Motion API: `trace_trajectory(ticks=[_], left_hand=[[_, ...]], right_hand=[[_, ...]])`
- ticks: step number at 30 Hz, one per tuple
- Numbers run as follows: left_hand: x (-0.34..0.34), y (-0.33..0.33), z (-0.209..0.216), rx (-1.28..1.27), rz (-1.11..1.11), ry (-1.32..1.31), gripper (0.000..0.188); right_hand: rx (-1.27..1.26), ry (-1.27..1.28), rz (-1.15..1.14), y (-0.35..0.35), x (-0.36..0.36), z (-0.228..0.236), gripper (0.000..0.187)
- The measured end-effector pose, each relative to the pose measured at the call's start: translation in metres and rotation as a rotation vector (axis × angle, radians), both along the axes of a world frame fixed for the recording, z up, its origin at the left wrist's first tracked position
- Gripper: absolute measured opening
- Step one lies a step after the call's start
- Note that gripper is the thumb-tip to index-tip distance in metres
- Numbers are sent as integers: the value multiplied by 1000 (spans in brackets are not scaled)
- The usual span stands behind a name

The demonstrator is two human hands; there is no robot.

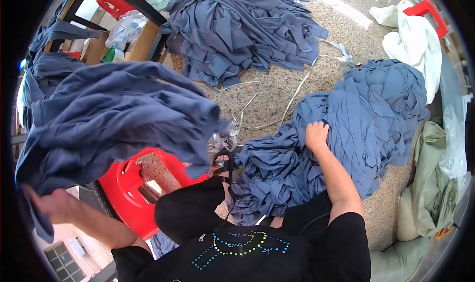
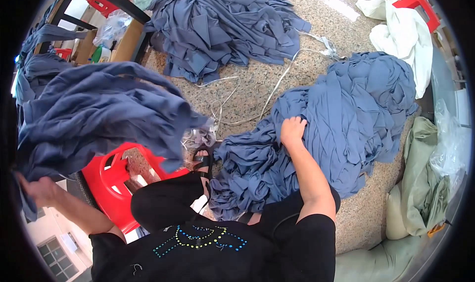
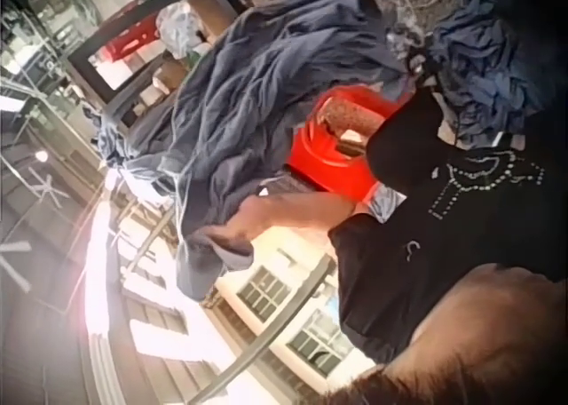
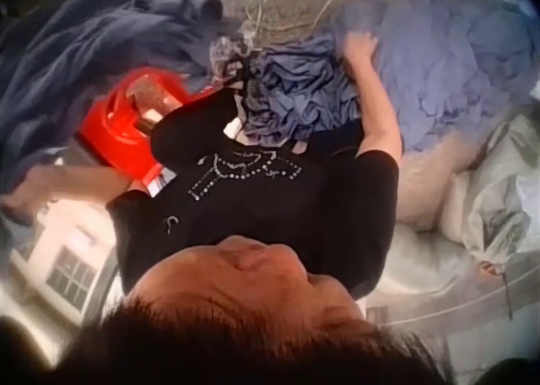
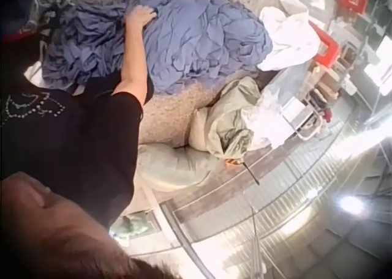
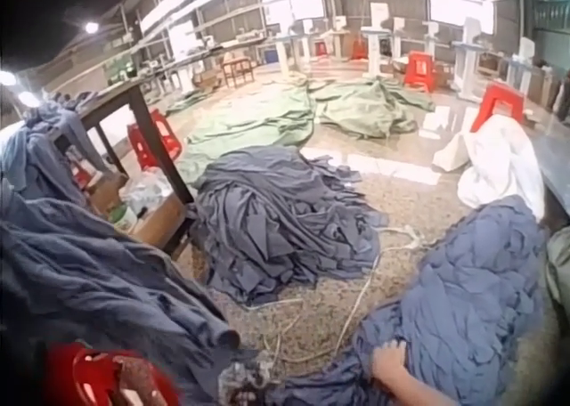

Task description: Sorting through large piles of blue fabric on a factory floor.

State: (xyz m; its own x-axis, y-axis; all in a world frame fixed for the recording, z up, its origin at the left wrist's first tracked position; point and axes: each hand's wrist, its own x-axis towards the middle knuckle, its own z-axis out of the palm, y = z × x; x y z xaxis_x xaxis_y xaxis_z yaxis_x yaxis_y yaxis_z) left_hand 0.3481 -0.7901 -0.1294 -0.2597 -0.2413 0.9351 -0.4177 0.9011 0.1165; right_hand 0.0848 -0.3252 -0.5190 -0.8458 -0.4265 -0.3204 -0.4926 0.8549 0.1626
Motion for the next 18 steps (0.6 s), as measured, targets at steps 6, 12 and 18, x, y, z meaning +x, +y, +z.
trace_trajectory(ticks=[6, 12, 18], left_hand=[[-48, 71, -85, 909, -369, 137, 23], [-78, 126, -138, 1740, -593, -203, 29], [-174, 211, -104, 1414, -1197, -871, 58]], right_hand=[[-1067, -674, -400, -30, -18, 48, 15], [-1794, -1216, -249, -104, -55, 249, 6], [-1651, -1301, -24, -128, -30, 308, 9]])
